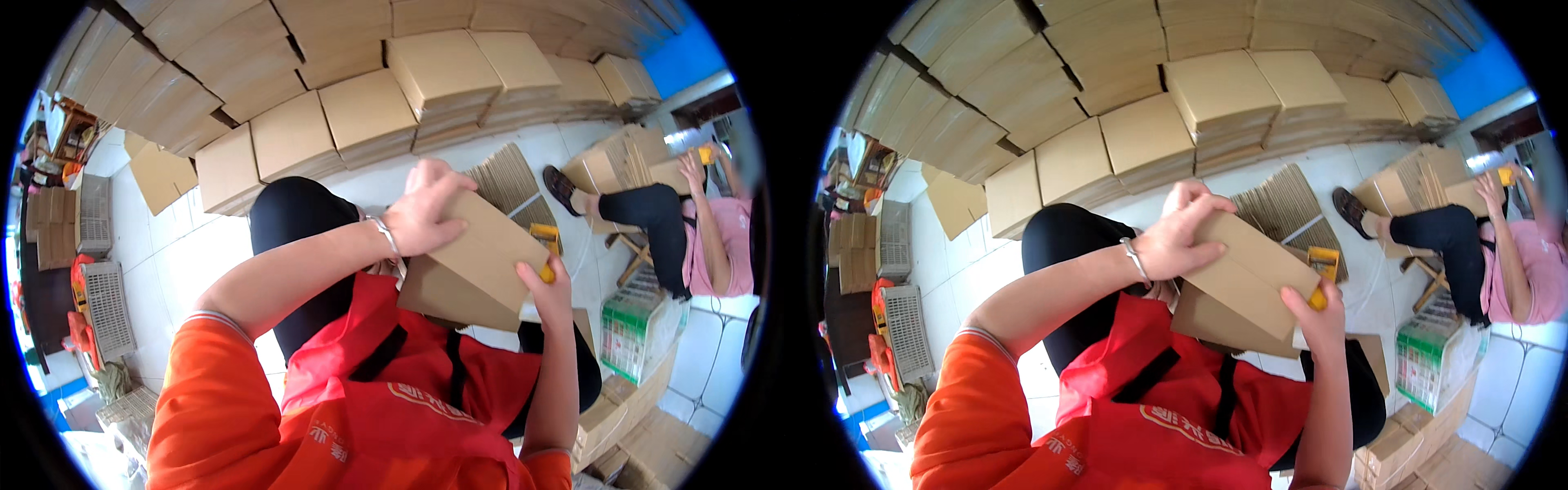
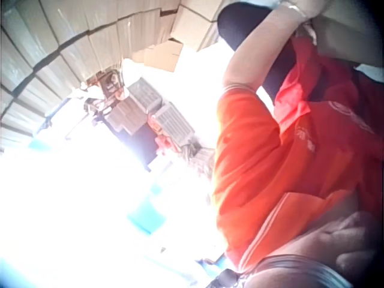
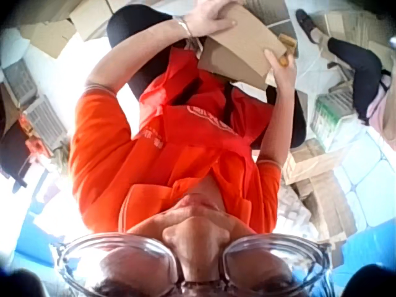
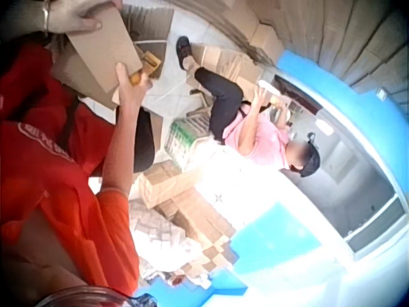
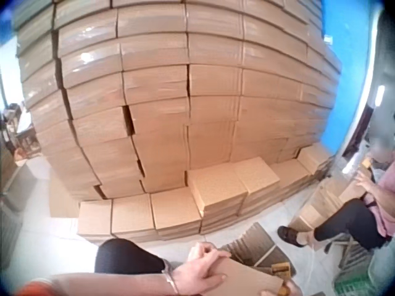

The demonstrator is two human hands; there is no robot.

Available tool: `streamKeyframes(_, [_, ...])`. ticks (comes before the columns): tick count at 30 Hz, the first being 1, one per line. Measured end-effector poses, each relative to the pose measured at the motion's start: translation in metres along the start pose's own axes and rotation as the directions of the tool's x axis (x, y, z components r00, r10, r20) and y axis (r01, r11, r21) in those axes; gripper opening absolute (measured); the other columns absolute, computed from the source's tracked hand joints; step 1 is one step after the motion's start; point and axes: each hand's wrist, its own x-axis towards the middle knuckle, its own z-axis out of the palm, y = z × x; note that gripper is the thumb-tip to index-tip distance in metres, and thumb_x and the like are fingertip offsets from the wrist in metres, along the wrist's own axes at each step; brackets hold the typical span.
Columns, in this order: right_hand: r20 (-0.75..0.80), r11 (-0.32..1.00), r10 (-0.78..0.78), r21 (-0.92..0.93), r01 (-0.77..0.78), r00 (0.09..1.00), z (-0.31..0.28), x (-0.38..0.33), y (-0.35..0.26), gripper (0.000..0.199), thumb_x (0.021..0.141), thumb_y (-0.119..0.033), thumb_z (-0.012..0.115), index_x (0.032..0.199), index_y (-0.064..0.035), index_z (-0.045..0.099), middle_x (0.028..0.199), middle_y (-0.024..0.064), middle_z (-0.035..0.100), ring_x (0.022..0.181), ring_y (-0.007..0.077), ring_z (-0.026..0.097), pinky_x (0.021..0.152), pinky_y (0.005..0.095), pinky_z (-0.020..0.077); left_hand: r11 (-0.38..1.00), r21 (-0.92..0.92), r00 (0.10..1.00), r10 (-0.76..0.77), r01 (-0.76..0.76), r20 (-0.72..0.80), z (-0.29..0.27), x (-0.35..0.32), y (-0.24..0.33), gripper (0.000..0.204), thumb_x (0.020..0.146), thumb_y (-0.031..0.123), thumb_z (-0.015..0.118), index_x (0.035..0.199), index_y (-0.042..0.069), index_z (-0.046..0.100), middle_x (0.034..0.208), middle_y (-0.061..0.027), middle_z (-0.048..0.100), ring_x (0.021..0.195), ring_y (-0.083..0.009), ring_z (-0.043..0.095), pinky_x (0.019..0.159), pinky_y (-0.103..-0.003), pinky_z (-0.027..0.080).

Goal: The person sits on the floor and assembles flat cardboard boxes by folding the flaps and securing them with a handheld tape dispenser. They repeatedly pick up flat cardboard, fold it into a box shape, and apply tape to seal the seams.

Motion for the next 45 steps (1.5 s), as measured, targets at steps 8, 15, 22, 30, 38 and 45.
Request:
streamKeyframes(8, [0.034,0.981,0.114,0.155,-0.118,0.993,-0.002,-0.013,-0.021,0.052,0.078,-0.014,0.077,0.123,0.003,0.056,0.11,0.0085,0.064,0.099,0.015,0.059,0.089,0.0293,0.0476,0.497,-0.621,0.605,-0.795,0.606,-0.045,-0.065,0.125,-0.061,0.075,0.083,0.043,0.071,0.138,-0.003,0.048,0.14,-0.0185,0.051,0.13,-0.0288,0.046,0.106,-0.041,0.037])
streamKeyframes(15, [0.043,0.985,0.142,0.09,-0.146,0.989,-0.001,-0.014,-0.016,0.069,0.074,-0.036,0.079,0.126,0.0014,0.053,0.113,0.0086,0.062,0.105,0.018,0.058,0.094,0.0324,0.0444,0.352,-0.753,0.348,-0.921,0.555,-0.174,0.016,0.166,-0.199,0.089,0.077,0.064,0.072,0.124,-0.01,0.057,0.122,-0.0193,0.062,0.114,-0.0271,0.057,0.097,-0.036,0.043])
streamKeyframes(22, [0.062,0.974,0.162,0.151,-0.17,0.985,-0.001,-0.012,-0.015,0.08,0.072,-0.044,0.081,0.128,0.0035,0.05,0.114,0.0099,0.061,0.108,0.0193,0.057,0.095,0.0327,0.0428,0.671,-0.721,0.335,-0.728,0.172,-0.598,0.029,0.194,-0.179,0.062,0.085,0.02,0.073,0.136,-0.005,0.046,0.127,-0.017,0.059,0.116,-0.0241,0.056,0.097,-0.032,0.044])
streamKeyframes(30, [0.039,0.975,0.155,0.155,-0.16,0.987,0.001,-0.014,-0.014,0.078,0.073,-0.042,0.08,0.129,0.003,0.05,0.116,0.0104,0.061,0.108,0.0198,0.057,0.096,0.0337,0.043,0.736,-0.675,0.51,-0.598,0.046,-0.618,0.015,0.199,-0.199,0.075,0.084,0.006,0.062,0.147,-0.003,0.021,0.134,-0.0181,0.052,0.121,-0.0252,0.052,0.097,-0.032,0.045])
streamKeyframes(38, [0.031,0.977,0.142,0.154,-0.145,0.989,0.003,-0.017,-0.019,0.066,0.076,-0.031,0.075,0.128,0.0019,0.052,0.115,0.0103,0.061,0.107,0.0193,0.057,0.095,0.0328,0.0424,0.496,-0.844,0.731,-0.65,0.203,-0.206,-0.016,0.186,-0.162,0.096,0.086,0.016,0.061,0.151,-0.003,-0.007,0.155,-0.0246,0.024,0.138,-0.0338,0.036,0.109,-0.035,0.037])
streamKeyframes(45, [0.022,0.962,0.141,0.232,-0.142,0.99,0.008,-0.013,-0.018,0.06,0.073,-0.018,0.075,0.125,0.0024,0.054,0.113,0.0103,0.061,0.104,0.0171,0.058,0.091,0.0311,0.0462,0.81,0.075,0.587,-0.355,0.582,-0.727,0.006,0.187,-0.117,0.092,0.084,0.027,0.07,0.151,-0.002,0.013,0.146,-0.0263,0.037,0.134,-0.0403,0.039,0.111,-0.043,0.035])
